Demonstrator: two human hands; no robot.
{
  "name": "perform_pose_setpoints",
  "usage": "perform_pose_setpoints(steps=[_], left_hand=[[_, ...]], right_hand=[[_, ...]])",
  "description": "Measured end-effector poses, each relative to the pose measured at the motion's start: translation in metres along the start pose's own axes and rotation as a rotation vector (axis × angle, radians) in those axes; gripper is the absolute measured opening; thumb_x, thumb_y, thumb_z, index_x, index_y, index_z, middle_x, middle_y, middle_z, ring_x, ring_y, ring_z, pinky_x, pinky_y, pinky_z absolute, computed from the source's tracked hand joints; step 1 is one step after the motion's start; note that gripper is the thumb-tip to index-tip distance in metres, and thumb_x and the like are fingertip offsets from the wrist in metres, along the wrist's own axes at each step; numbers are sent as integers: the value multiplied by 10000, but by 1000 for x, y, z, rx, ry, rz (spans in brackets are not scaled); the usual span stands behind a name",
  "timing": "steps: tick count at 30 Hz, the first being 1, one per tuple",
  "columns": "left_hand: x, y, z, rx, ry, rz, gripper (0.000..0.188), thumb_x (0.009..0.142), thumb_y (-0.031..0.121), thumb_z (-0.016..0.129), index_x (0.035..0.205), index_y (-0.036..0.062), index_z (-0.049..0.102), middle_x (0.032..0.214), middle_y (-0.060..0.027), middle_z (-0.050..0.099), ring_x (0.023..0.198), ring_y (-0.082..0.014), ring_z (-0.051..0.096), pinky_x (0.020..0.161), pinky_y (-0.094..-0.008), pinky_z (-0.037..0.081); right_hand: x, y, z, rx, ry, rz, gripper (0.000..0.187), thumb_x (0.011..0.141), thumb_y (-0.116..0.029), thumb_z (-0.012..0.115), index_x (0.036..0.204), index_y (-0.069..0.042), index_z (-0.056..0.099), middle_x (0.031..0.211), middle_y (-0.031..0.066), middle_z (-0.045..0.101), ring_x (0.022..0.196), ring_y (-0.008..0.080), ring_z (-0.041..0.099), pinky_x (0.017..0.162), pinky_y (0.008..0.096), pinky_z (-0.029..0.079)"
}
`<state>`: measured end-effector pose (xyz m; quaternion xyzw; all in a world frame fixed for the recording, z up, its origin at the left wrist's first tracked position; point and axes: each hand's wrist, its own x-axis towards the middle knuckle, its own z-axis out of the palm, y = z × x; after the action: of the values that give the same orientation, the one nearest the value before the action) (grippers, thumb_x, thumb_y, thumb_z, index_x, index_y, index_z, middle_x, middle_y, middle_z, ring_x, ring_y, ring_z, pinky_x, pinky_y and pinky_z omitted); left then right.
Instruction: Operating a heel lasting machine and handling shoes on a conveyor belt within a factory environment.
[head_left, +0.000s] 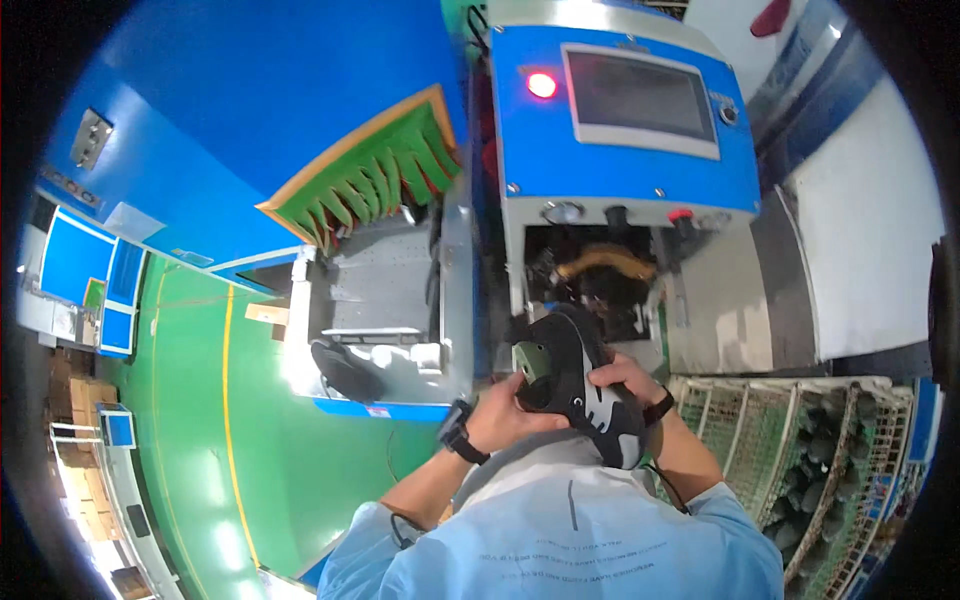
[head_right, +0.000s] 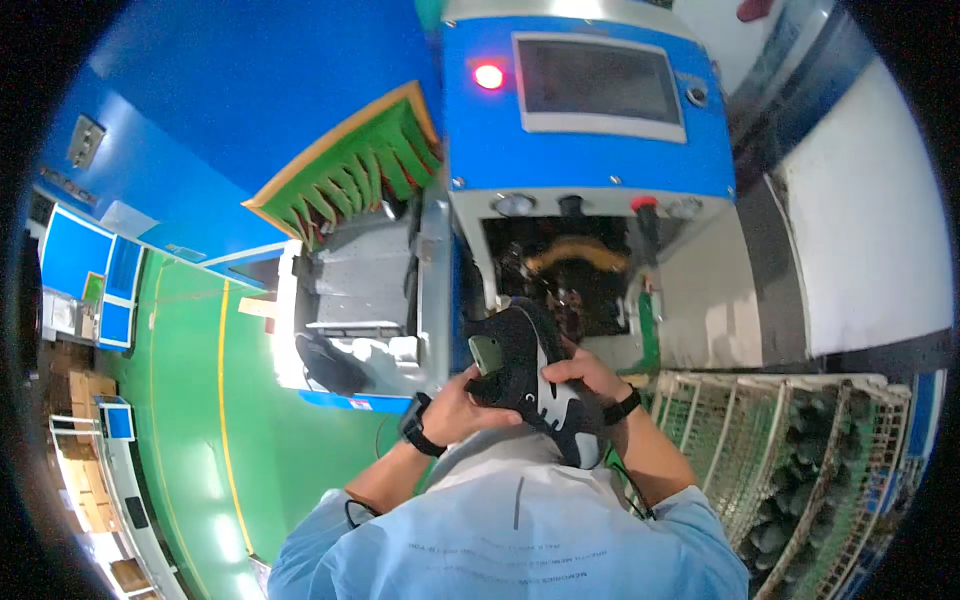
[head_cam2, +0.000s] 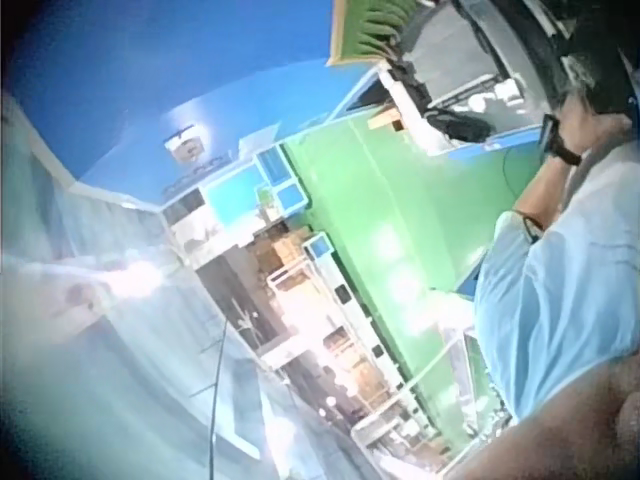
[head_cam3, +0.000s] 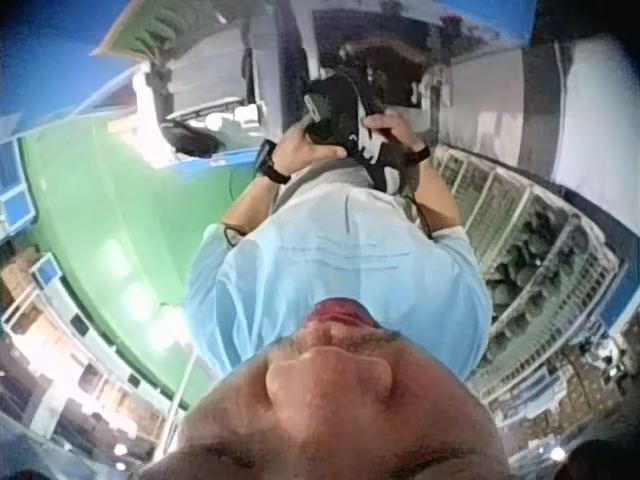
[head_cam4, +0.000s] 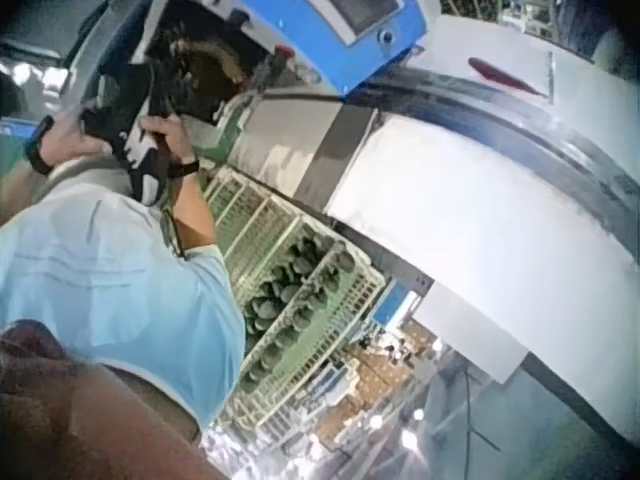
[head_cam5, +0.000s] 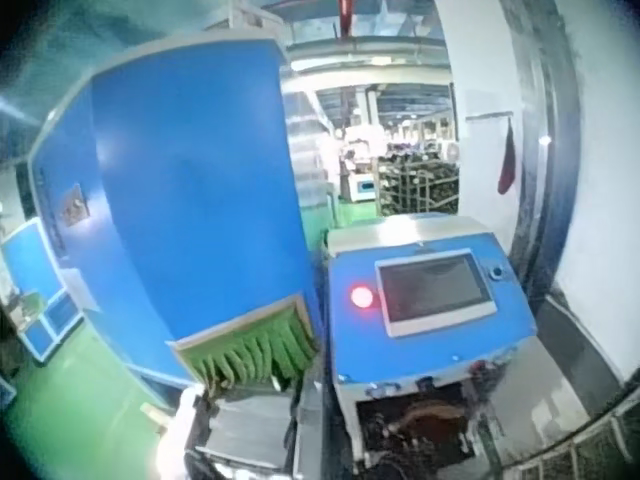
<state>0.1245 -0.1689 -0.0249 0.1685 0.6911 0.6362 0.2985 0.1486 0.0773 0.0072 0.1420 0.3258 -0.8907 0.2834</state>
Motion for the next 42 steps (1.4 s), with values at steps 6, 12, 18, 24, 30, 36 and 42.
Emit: perform_pose_setpoints(steps=[6,12,18,24,30,36,42], left_hand=[[15,-1,46,-38,-244,-76,200,913,161,692,779,14,701,642,-63,634,573,-115,554,564,-318,460],[13,38,42,-220,-129,-371,251,917,222,685,737,49,679,586,17,561,539,-69,489,512,-254,380],[59,-18,28,68,64,-422,341,942,312,629,838,0,719,645,-30,629,597,-107,572,585,-279,453],[87,-95,19,-189,15,-479,303,937,291,635,887,13,743,695,-42,666,643,-118,603,620,-283,461],[100,-92,-6,-397,35,-484,291,943,281,640,933,3,722,724,-31,660,644,-109,582,610,-264,452],[104,-104,1,-103,-77,-488,373,976,331,579,885,-11,700,741,-75,679,672,-173,629,661,-331,498],[103,-76,0,-53,-264,-394,343,928,312,583,860,-5,695,734,-103,676,686,-194,638,660,-337,500]], right_hand=[[-58,57,-30,-362,278,-636,359,943,-174,569,1252,6,588,1052,194,693,951,265,689,772,360,580],[-51,2,-65,-570,629,-576,738,852,-66,703,1514,-33,379,1241,40,623,981,126,598,831,273,493],[-8,-33,-65,-1267,728,-664,842,799,-163,766,1539,-153,364,1213,187,621,1031,273,634,857,365,514],[50,-27,-35,-1888,977,-316,846,790,-291,737,1539,-314,344,1015,243,541,940,478,601,806,513,520],[83,-40,-51,-1955,1109,-280,863,816,-333,688,1560,-275,255,1224,327,516,1034,526,579,855,535,511],[71,-31,-50,-1949,1133,-384,851,846,-357,718,1562,-245,272,1240,343,488,920,526,626,717,527,554],[62,-10,-54,-1964,1190,-715,853,886,-379,695,1579,-178,240,1207,354,488,923,541,586,714,533,518]])
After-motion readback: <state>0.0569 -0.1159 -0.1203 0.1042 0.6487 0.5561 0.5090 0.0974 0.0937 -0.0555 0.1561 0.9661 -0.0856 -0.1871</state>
